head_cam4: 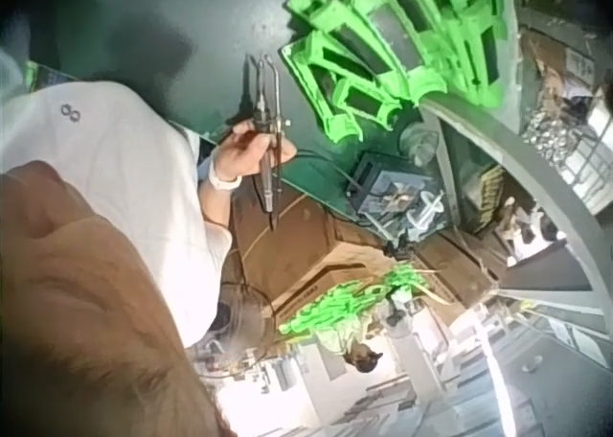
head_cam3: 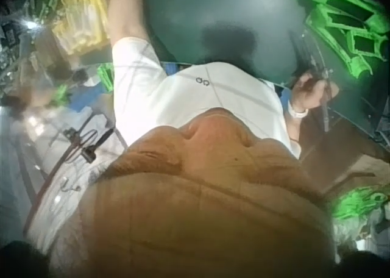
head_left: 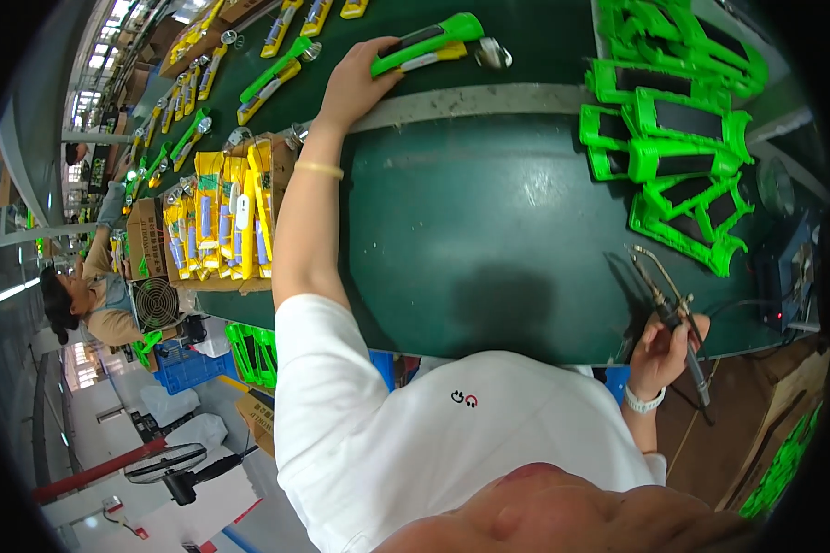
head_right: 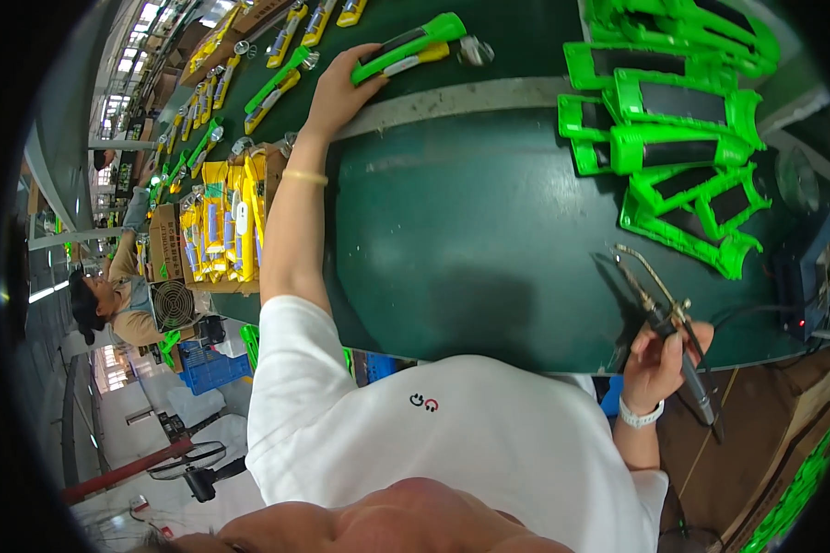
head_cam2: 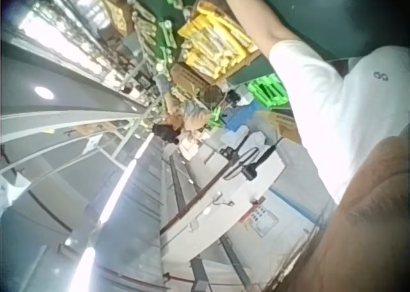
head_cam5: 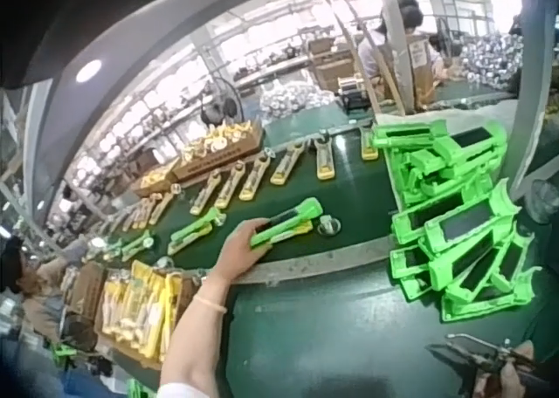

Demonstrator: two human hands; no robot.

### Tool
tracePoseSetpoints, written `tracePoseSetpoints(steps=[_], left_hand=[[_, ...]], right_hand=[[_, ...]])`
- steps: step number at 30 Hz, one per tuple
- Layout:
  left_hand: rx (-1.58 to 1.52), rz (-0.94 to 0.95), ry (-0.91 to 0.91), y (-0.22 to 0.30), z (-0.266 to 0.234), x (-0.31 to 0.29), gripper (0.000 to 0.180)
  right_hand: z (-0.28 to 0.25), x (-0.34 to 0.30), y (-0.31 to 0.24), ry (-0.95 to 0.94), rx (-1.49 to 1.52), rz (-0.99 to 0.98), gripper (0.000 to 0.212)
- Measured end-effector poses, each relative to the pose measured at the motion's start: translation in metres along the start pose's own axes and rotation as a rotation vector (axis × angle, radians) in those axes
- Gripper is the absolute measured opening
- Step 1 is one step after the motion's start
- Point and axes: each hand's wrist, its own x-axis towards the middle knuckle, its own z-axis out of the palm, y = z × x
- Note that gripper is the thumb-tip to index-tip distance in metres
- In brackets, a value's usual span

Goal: Soldering components and assembling solar-powered flashlights on a factory assembly line.

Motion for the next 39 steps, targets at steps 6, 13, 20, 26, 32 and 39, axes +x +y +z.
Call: tracePoseSetpoints(steps=[6,13,20,26,32,39], left_hand=[[-0.483,-0.295,-0.448,-0.055,-0.03,0.07,0.062],[0.427,-0.604,0.073,-0.134,0.042,0.138,0.076],[0.284,-0.488,0.205,-0.12,-0.01,0.123,0.076],[-0.538,-0.123,-0.263,0.054,-0.056,0.024,0.053],[-0.455,0.492,-0.577,0.205,0.005,-0.089,0.052],[-0.292,0.656,-0.096,0.287,0.034,-0.024,0.053]], right_hand=[[0.004,0.003,-0.004,0.061,-0.033,0.019,0.023],[0.005,0.005,-0.001,0.075,-0.108,0.052,0.033],[0.009,0.006,-0.006,0.083,-0.131,0.077,0.031],[-0.009,0.013,-0.004,0.089,0.124,-0.097,0.028],[-0.046,0.048,-0.031,0.143,0.204,-0.356,0.015],[-0.058,0.049,-0.025,0.256,0.226,-0.373,0.019]])
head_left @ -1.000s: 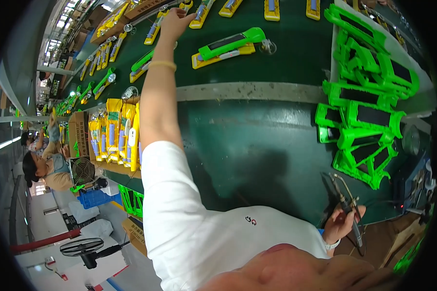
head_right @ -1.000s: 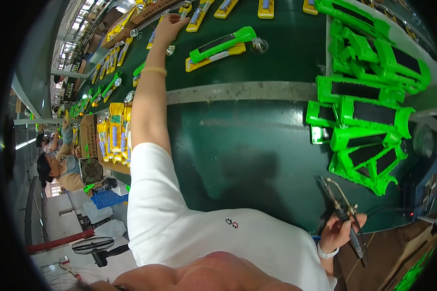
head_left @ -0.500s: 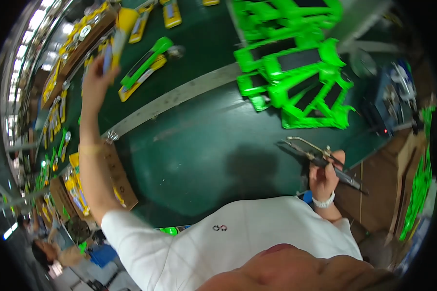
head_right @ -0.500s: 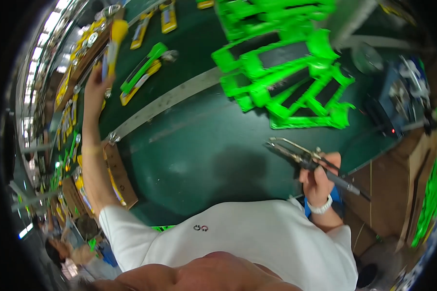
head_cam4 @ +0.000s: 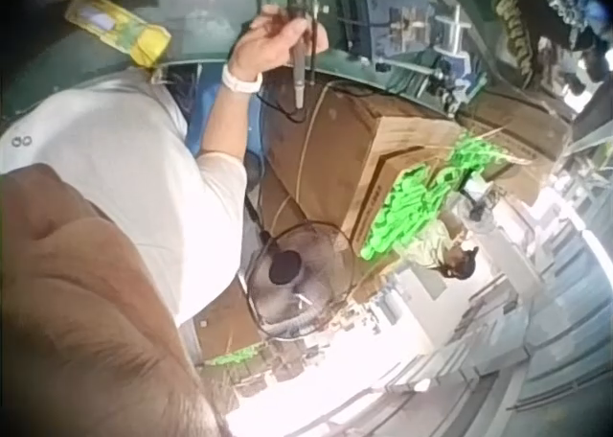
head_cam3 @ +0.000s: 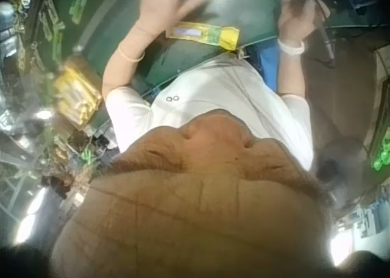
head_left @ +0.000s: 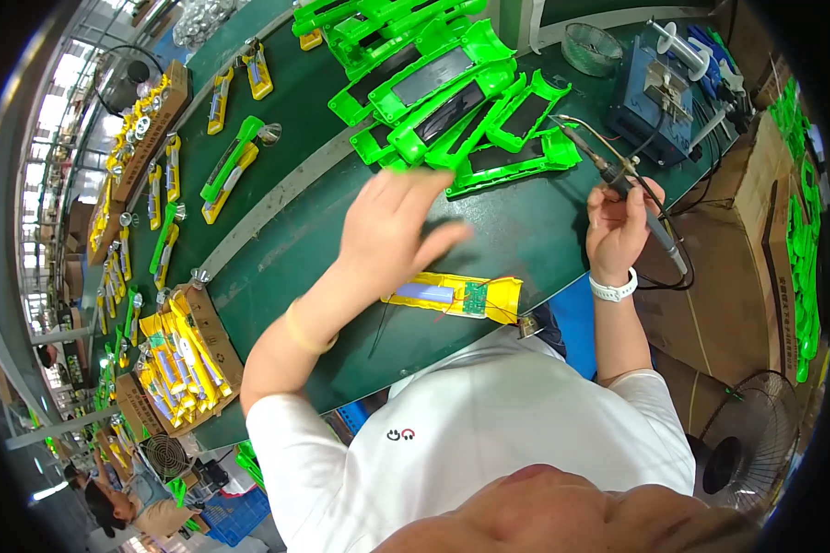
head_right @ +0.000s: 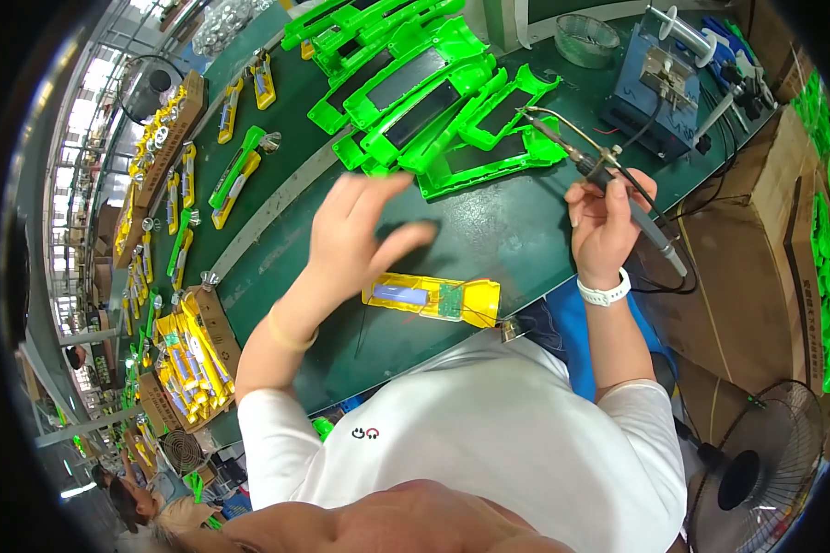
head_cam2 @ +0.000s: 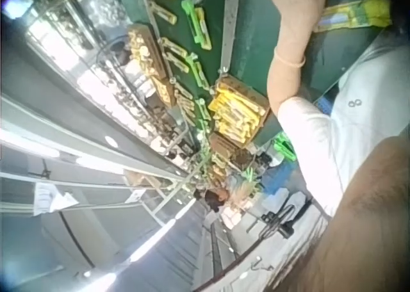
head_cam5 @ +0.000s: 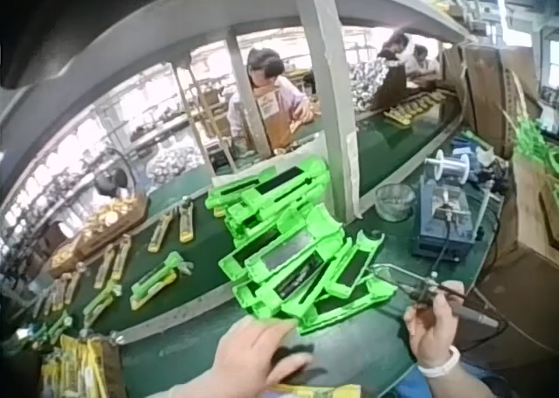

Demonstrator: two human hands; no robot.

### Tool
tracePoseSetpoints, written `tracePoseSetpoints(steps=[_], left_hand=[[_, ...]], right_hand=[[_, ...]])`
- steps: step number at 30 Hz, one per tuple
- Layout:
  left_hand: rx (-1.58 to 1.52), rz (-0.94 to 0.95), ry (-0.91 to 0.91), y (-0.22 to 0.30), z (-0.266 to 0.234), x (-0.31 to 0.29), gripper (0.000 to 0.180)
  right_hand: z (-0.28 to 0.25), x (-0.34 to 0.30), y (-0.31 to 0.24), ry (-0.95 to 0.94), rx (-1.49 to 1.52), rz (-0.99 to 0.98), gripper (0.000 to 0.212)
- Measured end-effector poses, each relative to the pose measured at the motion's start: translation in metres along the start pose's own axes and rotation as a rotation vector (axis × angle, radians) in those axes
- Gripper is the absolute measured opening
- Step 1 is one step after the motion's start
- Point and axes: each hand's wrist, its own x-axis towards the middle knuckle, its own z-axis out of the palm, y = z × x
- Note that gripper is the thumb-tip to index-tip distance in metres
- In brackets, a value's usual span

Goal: Soldering components and assembling solar-powered flashlights on a factory assembly line.

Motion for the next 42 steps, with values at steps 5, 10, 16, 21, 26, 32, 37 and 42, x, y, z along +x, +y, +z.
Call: tracePoseSetpoints(steps=[5,10,16,21,26,32,37,42], left_hand=[[0.46,-0.005,-0.036,-0.005,0.041,0.045,0.029],[-0.071,-0.308,0.212,-0.009,0.016,0.026,0.03],[-0.142,-0.125,0.061,-0.029,-0.002,-0.06,0.024],[-0.274,-0.1,-0.206,-0.025,-0.018,-0.079,0.025],[-0.186,-0.206,-0.484,-0.012,-0.043,-0.091,0.056],[-0.086,-0.063,-0.246,-0.008,-0.012,-0.097,0.051],[0.062,-0.22,-0.235,-0.027,-0.06,-0.143,0.05],[0.192,-0.162,0.021,-0.01,-0.052,-0.153,0.033]], right_hand=[[-0.005,-0.002,0.002,-0.064,0.024,-0.045,0.019],[-0.011,-0.004,0.004,-0.039,0.07,-0.083,0.022],[-0.014,-0.001,0.005,-0.068,0.087,-0.046,0.021],[-0.019,0.0,0.008,-0.089,0.015,-0.045,0.022],[-0.019,0.0,0.01,-0.102,-0.021,-0.038,0.021],[-0.02,0.002,0.01,-0.048,-0.062,0.024,0.015],[-0.004,-0.012,-0.006,-0.161,-0.032,0.176,0.016],[0.052,-0.048,0.007,-0.395,-0.06,0.38,0.023]])
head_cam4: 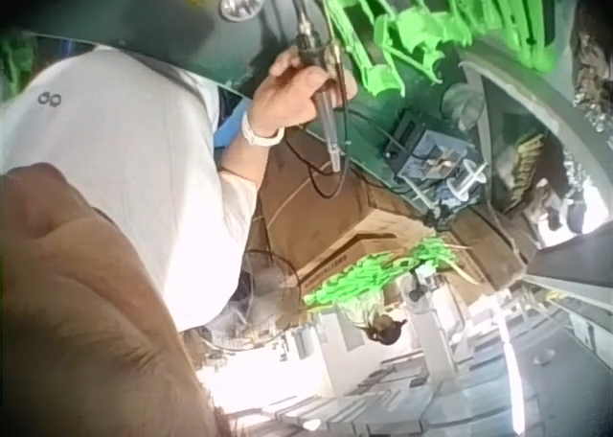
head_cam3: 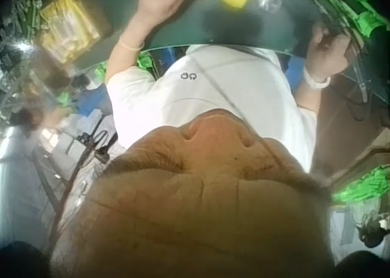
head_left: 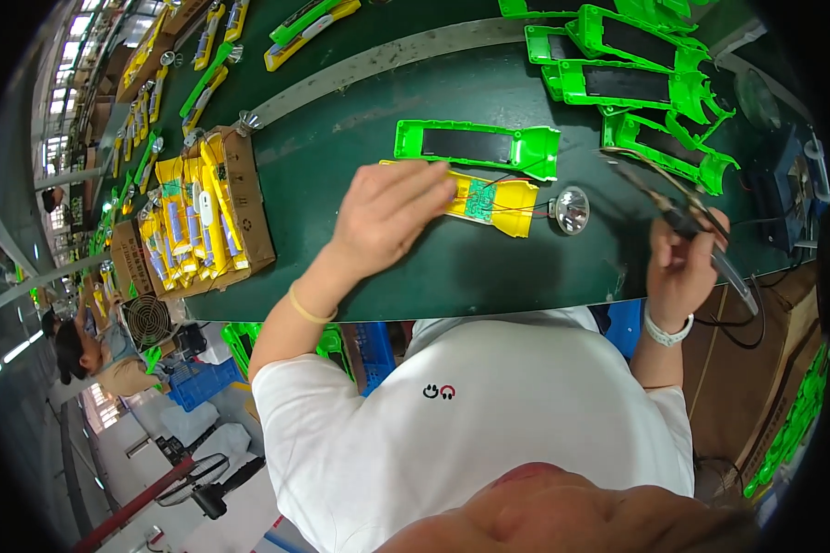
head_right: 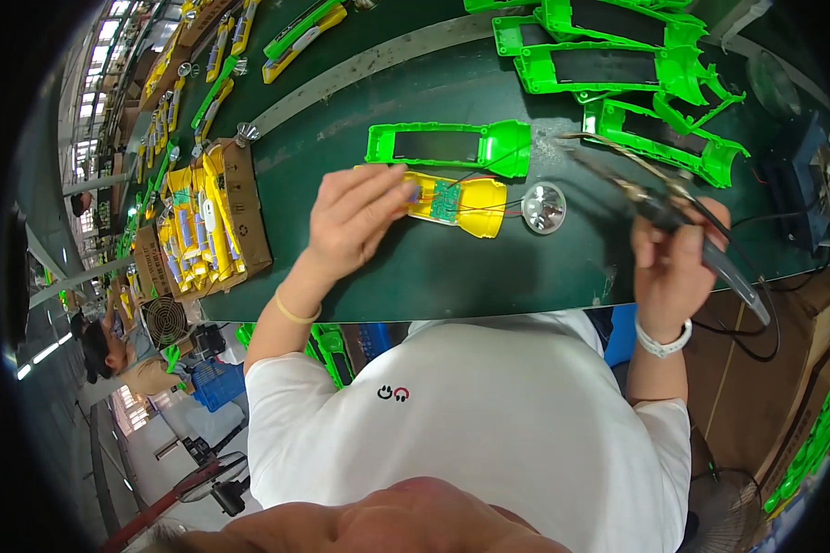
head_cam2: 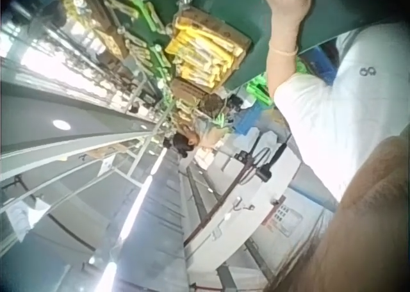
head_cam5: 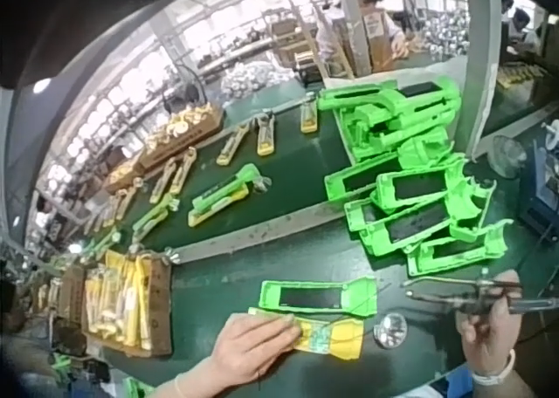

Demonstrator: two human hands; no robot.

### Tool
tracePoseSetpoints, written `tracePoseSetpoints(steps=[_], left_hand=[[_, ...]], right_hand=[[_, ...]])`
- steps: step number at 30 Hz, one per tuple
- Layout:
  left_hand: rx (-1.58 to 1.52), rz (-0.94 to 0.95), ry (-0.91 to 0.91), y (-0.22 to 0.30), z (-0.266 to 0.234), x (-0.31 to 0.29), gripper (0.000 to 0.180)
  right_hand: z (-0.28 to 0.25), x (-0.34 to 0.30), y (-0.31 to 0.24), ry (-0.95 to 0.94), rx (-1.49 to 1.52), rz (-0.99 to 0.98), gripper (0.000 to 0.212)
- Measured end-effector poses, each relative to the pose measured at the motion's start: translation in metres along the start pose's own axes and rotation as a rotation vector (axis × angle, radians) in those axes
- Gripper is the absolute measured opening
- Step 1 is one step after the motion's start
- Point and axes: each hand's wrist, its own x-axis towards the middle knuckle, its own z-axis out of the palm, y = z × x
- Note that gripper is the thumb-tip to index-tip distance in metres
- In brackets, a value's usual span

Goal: Soldering components and assembling solar-powered flashlights on a factory assembly line.

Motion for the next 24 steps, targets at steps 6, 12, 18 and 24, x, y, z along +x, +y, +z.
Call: tracePoseSetpoints(steps=[6,12,18,24], left_hand=[[-0.521,-0.335,0.01,0.01,0.017,0.01,0.012],[-0.358,-0.341,-0.085,0.014,0.01,0.016,0.013],[-0.332,-0.42,-0.107,0.019,0.009,0.018,0.01],[-0.295,-0.38,-0.164,0.018,0.004,0.026,0.013]], right_hand=[[0.042,-0.007,0.02,-0.087,-0.056,0.327,0.021],[0.049,-0.014,0.017,-0.135,-0.073,0.319,0.024],[0.047,-0.018,0.027,-0.272,-0.204,0.253,0.023],[0.049,-0.017,0.03,-0.307,-0.244,0.245,0.022]])
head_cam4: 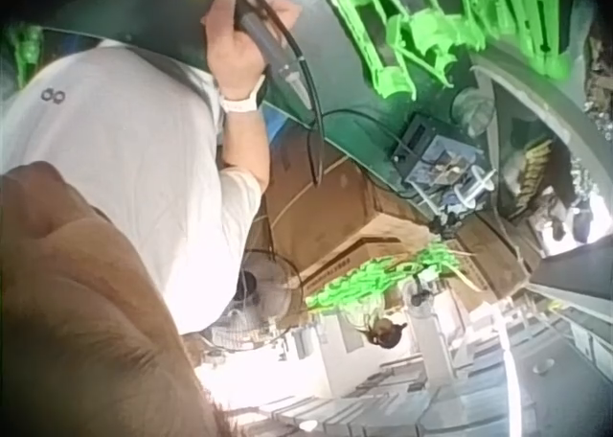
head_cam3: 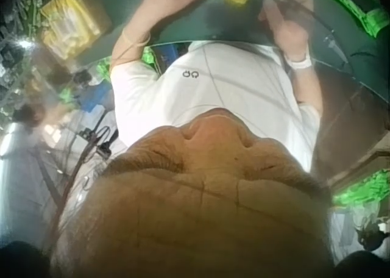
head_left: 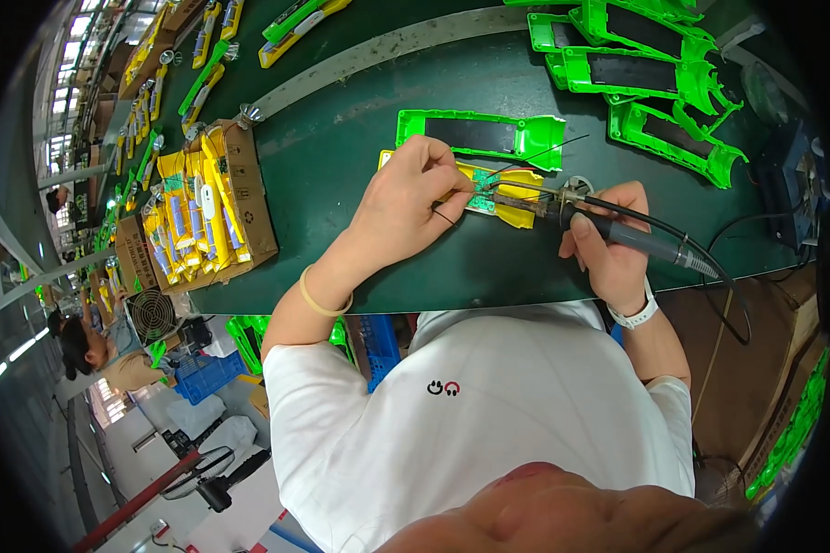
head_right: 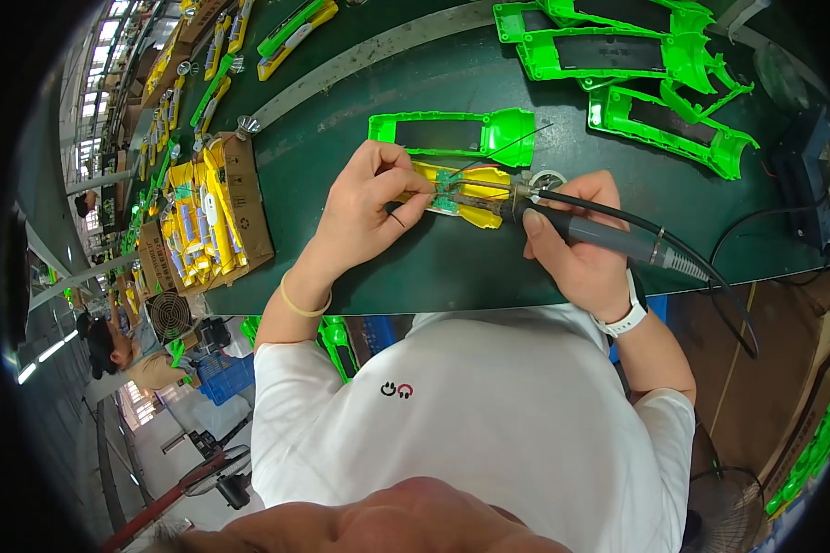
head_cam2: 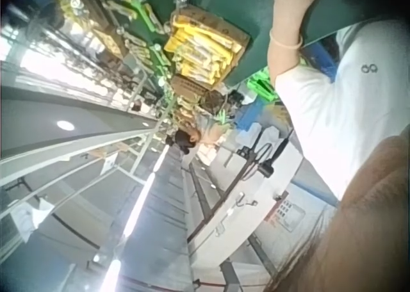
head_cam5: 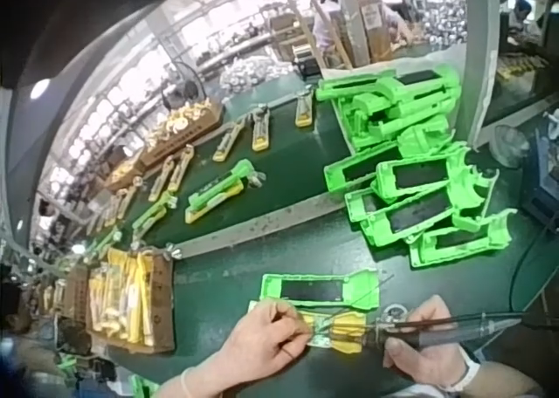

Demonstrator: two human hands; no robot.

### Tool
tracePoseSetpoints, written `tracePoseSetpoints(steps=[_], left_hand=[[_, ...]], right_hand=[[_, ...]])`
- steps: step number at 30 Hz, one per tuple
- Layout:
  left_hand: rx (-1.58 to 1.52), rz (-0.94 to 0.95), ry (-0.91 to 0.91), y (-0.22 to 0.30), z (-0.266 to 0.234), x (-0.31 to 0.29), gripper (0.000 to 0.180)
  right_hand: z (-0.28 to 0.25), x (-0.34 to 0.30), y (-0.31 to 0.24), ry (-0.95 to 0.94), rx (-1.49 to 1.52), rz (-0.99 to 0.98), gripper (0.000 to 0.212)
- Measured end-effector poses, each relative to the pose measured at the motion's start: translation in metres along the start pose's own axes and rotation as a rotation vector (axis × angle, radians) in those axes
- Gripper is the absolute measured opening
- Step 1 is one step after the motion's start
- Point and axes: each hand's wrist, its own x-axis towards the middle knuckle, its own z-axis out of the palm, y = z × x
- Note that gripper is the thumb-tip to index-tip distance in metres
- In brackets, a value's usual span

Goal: Soldering components and assembling solar-powered flashlights on a factory assembly line.

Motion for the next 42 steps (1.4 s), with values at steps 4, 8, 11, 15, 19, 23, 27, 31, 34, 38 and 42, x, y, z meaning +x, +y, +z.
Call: tracePoseSetpoints(steps=[4,8,11,15,19,23,27,31,34,38,42], left_hand=[[0.014,-0.018,-0.015,0.001,-0.003,-0.001,0.012],[0.025,0.016,-0.019,0.002,-0.003,0.001,0.011],[0.041,0.019,-0.042,0.004,-0.005,0.003,0.011],[0.112,0.047,-0.064,0.004,-0.006,0.002,0.015],[0.394,0.053,0.216,0.011,-0.033,-0.004,0.02],[0.2,-0.265,0.011,0.015,-0.04,-0.034,0.015],[-0.12,-0.179,0.023,0.012,-0.023,-0.023,0.014],[0.027,0.193,0.135,-0.005,-0.006,-0.017,0.021],[0.09,0.34,0.185,-0.009,0.0,-0.013,0.023],[0.261,0.401,0.097,-0.005,-0.003,-0.012,0.023],[0.337,0.432,0.024,-0.001,-0.007,-0.01,0.022]], right_hand=[[0.001,0.0,-0.003,-0.017,0.031,0.042,0.022],[-0.001,-0.002,-0.008,0.051,0.118,0.04,0.025],[-0.003,-0.003,-0.01,0.069,0.14,0.036,0.024],[-0.004,-0.003,-0.008,0.05,0.118,0.01,0.023],[-0.008,-0.004,-0.008,0.102,0.136,0.022,0.023],[-0.007,-0.003,-0.009,0.086,0.154,0.042,0.024],[-0.006,-0.004,-0.009,0.062,0.141,0.024,0.025],[-0.008,-0.004,-0.01,0.068,0.135,0.059,0.025],[-0.006,-0.006,-0.011,0.096,0.165,0.053,0.024],[-0.009,-0.006,-0.009,0.092,0.189,0.045,0.024],[-0.009,-0.006,-0.008,0.053,0.125,0.033,0.023]])
